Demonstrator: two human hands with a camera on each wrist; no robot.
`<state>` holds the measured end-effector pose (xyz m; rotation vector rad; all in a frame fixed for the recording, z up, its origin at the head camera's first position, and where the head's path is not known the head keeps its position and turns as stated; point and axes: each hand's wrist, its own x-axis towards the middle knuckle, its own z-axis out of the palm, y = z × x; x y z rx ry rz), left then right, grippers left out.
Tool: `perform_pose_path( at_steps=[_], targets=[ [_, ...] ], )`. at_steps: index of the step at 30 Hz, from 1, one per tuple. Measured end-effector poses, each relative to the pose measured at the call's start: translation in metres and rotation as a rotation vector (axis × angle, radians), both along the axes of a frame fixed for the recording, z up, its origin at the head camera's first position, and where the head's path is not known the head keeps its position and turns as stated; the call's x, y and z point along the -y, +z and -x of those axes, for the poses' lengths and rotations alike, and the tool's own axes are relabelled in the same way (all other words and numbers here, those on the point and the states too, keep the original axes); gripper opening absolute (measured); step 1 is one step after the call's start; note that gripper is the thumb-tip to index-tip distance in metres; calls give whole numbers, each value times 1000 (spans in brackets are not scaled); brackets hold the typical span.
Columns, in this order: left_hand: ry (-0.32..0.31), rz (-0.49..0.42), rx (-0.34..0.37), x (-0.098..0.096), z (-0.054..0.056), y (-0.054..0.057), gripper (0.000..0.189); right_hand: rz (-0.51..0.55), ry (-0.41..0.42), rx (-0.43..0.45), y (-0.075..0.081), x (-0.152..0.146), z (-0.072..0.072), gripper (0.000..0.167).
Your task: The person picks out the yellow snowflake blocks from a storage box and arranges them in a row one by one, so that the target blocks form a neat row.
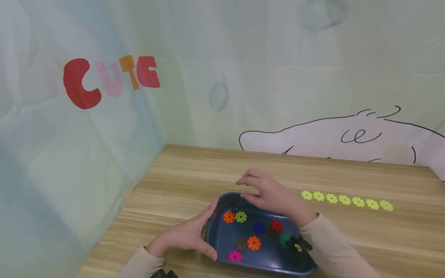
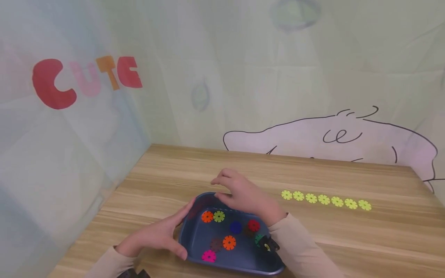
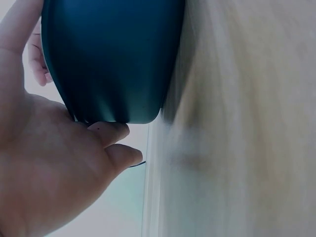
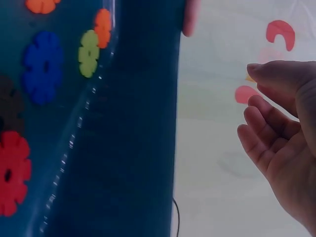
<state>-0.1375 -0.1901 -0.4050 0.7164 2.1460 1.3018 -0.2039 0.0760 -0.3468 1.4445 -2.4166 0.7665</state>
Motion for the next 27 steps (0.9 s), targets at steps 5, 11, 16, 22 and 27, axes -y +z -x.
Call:
perform_pose_path(
  at_steps=[5,11,16,22,27],
  targets=[
    [-10,-14,-10,0,0,1,130,-36,10,54,-5,5,-1,28],
    [-10,-12,-24,2,0,0,131,-49,28,139,-8,9,-3,27],
    [-9,-3,-27,2,-1,0,131,-71,33,193,-12,11,-4,27],
    [-6,-8,-18,1,-1,1,131,-147,41,234,-16,15,-5,30],
    [1,-4,-25,1,-1,1,132,-221,45,260,-21,18,-5,31]
  ],
)
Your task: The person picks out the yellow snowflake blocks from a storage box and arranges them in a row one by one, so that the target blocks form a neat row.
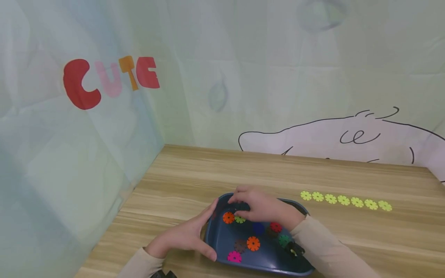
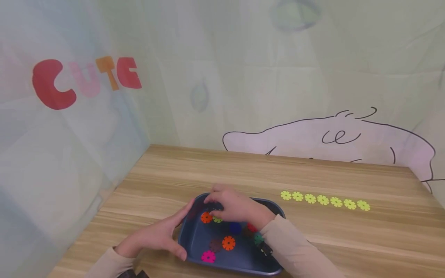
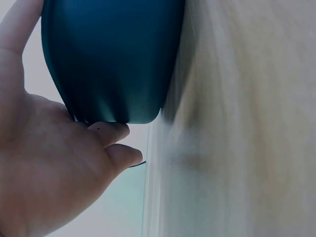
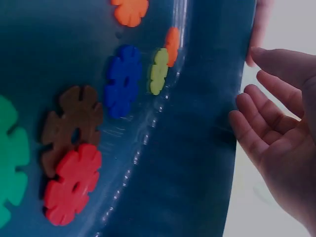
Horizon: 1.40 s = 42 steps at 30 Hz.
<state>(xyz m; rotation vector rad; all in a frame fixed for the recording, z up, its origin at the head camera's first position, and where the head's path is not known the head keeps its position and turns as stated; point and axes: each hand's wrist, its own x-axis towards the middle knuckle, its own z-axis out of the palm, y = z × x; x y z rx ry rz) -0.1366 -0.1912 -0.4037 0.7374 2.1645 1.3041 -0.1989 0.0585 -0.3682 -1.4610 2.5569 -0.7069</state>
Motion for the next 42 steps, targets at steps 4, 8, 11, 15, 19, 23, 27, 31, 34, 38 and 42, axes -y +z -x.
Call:
perform_pose_path(
  at_steps=[4,8,11,15,19,23,27,31,34,38,42],
  targets=[
    [2,4,-5,0,0,0,132,-48,1,32,-4,1,-1,32],
    [2,-1,-7,0,0,-1,132,-73,19,56,-7,3,-1,32],
    [2,-3,-5,0,0,-1,132,-93,18,76,-9,4,-1,32],
    [3,4,-3,0,0,-2,133,-136,14,97,-10,5,-1,34],
    [7,13,0,0,0,-2,132,-192,10,122,-12,5,-2,36],
    [10,12,5,0,-1,-3,130,-230,-1,142,-14,6,-2,38],
    [13,13,9,0,-1,-2,130,-236,2,151,-15,6,-2,39],
    [12,20,15,0,-1,-2,130,-235,12,155,-17,7,-3,38],
    [11,23,15,0,-1,-2,130,-233,21,157,-17,8,-4,38],
    [10,23,10,0,-1,-2,131,-227,28,157,-17,9,-6,36],
    [10,23,5,0,-1,-1,131,-225,27,152,-18,9,-6,33]
  ],
)
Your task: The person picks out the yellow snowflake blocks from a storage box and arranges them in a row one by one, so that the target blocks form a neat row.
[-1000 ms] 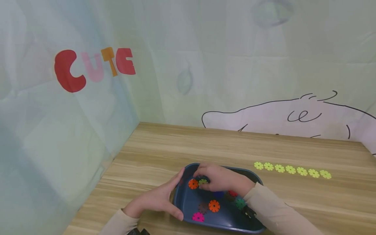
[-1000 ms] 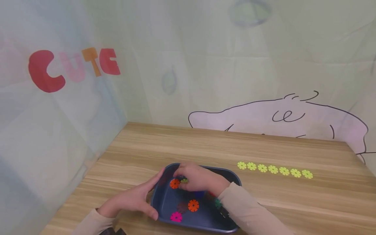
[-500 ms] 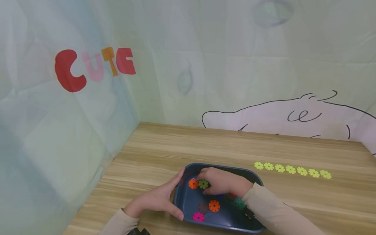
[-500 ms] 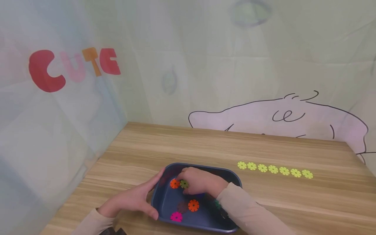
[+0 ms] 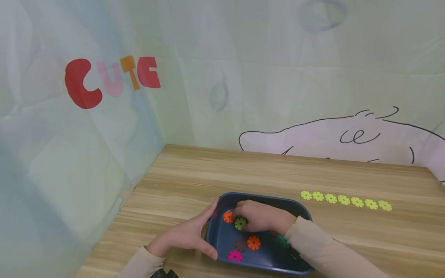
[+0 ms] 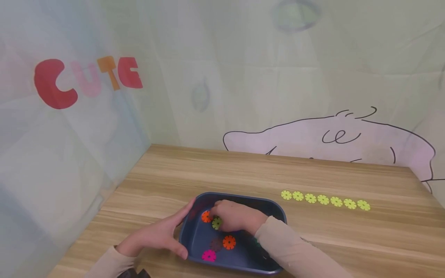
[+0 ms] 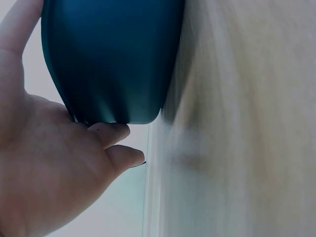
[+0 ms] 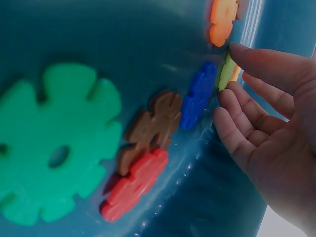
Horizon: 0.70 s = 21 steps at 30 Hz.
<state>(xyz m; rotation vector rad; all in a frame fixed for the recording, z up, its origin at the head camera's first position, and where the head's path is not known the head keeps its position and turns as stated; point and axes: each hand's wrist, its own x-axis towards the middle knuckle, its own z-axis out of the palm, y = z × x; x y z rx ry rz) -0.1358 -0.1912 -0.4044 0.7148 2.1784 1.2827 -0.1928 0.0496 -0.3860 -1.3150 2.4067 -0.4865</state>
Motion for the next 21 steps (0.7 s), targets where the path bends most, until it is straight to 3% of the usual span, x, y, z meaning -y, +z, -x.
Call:
perform_pose_path(
  at_steps=[12,21],
  targets=[
    [1,-3,7,0,0,1,132,-83,-60,70,-5,2,1,38],
    [1,-3,21,0,0,1,130,-10,-34,80,-2,0,2,33]
  ],
)
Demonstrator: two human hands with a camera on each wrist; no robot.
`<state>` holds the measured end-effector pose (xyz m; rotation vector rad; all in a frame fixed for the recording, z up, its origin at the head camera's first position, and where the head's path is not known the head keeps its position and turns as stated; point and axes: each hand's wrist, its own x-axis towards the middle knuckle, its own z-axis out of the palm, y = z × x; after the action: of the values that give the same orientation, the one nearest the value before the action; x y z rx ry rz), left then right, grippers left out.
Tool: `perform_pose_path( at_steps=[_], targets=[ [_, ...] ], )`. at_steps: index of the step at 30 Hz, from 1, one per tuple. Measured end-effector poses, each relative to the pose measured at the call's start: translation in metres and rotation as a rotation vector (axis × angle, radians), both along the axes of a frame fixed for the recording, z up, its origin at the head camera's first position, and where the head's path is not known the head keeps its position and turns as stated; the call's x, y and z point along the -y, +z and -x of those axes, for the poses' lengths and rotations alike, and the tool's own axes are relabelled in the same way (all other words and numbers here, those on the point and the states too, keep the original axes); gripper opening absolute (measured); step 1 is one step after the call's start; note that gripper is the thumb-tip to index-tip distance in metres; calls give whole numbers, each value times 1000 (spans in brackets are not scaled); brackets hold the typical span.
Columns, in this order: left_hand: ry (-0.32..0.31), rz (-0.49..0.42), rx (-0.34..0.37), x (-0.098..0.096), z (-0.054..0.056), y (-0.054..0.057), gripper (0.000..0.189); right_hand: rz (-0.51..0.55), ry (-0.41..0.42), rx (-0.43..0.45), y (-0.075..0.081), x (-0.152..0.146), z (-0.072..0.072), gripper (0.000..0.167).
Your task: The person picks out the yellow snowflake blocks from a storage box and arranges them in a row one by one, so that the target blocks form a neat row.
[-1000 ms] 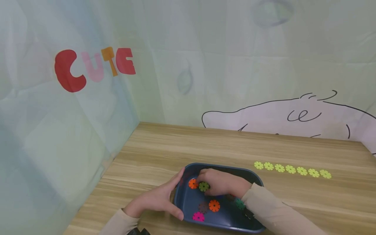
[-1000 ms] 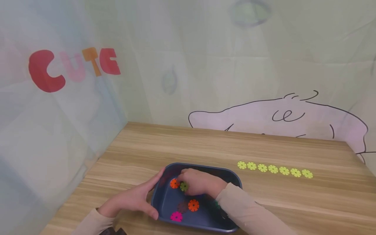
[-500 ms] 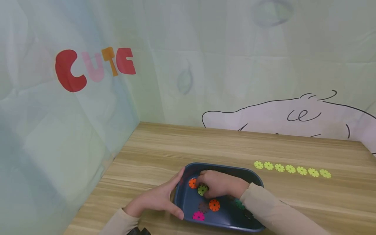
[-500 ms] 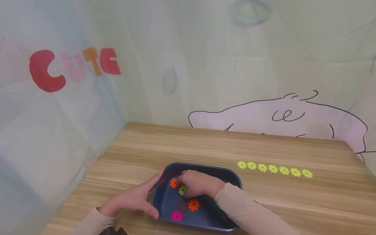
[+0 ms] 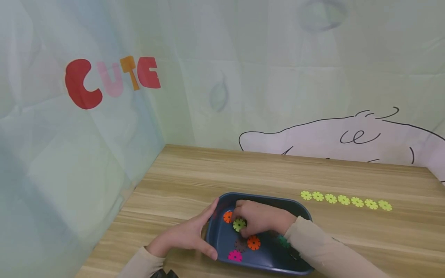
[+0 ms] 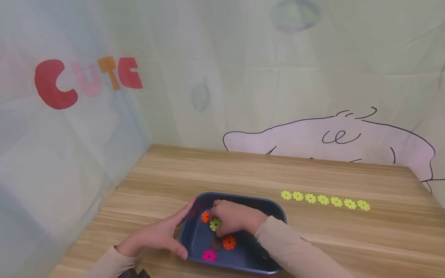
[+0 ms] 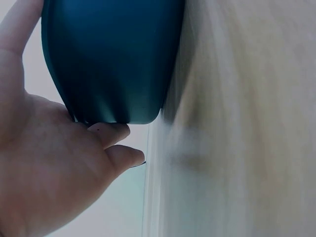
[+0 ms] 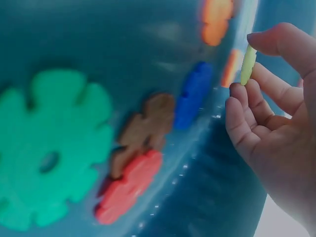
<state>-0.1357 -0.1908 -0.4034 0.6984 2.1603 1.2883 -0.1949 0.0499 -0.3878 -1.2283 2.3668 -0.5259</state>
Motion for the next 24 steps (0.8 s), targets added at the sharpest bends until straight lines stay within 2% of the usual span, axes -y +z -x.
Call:
perform_pose_path(
  at_steps=[6,15,21,24],
  targets=[
    [-4,-1,4,0,0,0,129,85,10,-38,7,-5,3,34],
    [-6,-7,-4,-1,0,0,129,125,-36,-30,29,-11,1,34],
    [8,0,-4,-1,0,-1,131,238,-21,-120,51,-24,0,33],
    [17,6,-6,-1,0,-1,132,262,-37,-172,62,-35,1,31]
  ],
)
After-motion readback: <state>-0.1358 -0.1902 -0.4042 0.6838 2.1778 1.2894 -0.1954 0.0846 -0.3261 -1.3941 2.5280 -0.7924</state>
